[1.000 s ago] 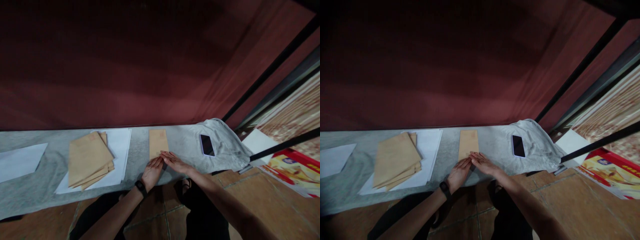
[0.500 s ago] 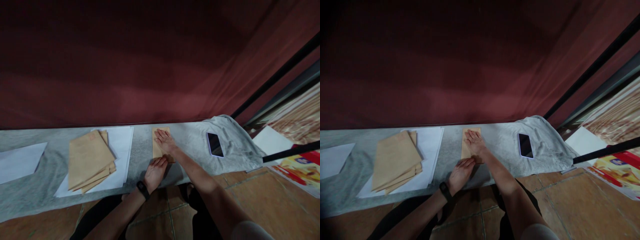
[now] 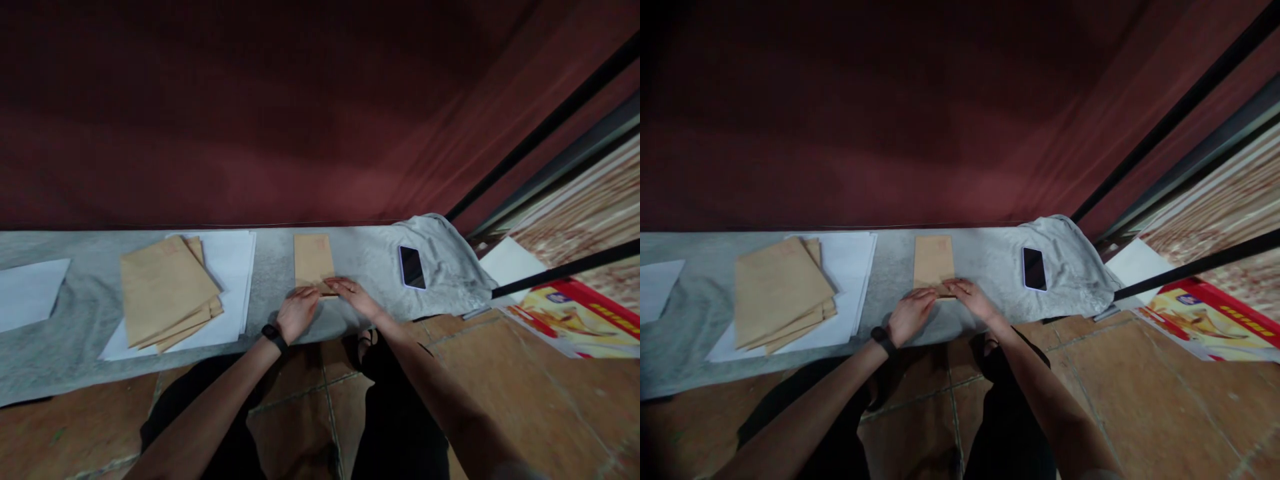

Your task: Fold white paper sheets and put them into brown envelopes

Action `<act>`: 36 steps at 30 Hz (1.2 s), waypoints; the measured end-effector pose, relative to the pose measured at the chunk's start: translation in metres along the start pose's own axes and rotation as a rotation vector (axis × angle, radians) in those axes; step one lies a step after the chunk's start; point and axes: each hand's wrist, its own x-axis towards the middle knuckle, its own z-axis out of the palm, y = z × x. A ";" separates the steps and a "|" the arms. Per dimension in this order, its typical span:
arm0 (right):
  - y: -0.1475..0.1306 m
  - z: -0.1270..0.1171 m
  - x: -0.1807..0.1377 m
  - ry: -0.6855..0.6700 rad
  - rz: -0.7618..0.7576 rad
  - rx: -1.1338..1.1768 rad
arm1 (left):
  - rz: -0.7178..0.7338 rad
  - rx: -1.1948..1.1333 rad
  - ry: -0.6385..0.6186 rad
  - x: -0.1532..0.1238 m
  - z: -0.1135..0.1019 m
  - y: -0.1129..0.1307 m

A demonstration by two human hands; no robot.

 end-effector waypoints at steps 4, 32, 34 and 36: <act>-0.008 0.020 -0.034 0.190 -0.049 -0.211 | 0.005 0.008 0.036 0.004 0.003 0.001; -0.030 0.059 -0.067 0.158 -0.042 -0.779 | 0.092 0.236 -0.060 -0.029 0.014 0.005; -0.034 0.058 -0.067 0.148 -0.034 -0.780 | 0.056 0.271 -0.098 -0.032 0.014 0.010; -0.036 0.058 -0.068 0.145 -0.016 -0.780 | 0.018 0.298 -0.150 -0.034 0.012 0.015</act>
